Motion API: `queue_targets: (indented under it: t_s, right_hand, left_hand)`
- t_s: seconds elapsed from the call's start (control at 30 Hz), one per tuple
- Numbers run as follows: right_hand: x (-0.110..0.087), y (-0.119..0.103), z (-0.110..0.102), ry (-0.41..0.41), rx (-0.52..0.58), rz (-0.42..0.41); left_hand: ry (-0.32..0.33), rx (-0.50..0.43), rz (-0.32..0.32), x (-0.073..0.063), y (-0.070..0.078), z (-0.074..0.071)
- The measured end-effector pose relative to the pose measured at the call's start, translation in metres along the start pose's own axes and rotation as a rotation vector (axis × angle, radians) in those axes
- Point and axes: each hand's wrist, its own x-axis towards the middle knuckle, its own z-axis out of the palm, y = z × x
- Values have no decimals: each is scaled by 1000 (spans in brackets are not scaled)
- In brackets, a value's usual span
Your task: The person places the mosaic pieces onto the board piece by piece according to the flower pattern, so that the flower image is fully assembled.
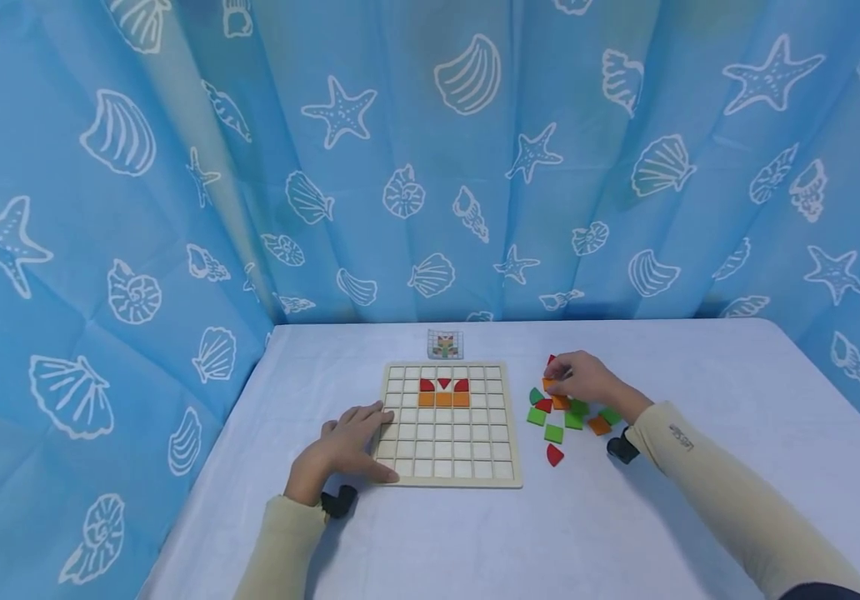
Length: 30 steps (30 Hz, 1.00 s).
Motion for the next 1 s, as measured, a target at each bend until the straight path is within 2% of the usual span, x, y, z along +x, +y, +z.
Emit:
queue_targets:
  t_s: [0.13,0.27,0.6,1.0]
  right_hand:
    - [2,0,1,-3,59,60]
    - [4,0,3,-10,66,78]
    - [5,-3,2,25,34,49]
    - [6,-5,-3,20,84,38]
  left_hand:
    - [1,1,2,0,-2,0]
    - [-2,-2,7,1,-3,1]
    - [2,8,11,3,-2,0]
    - [10,4,2,3,-4,2]
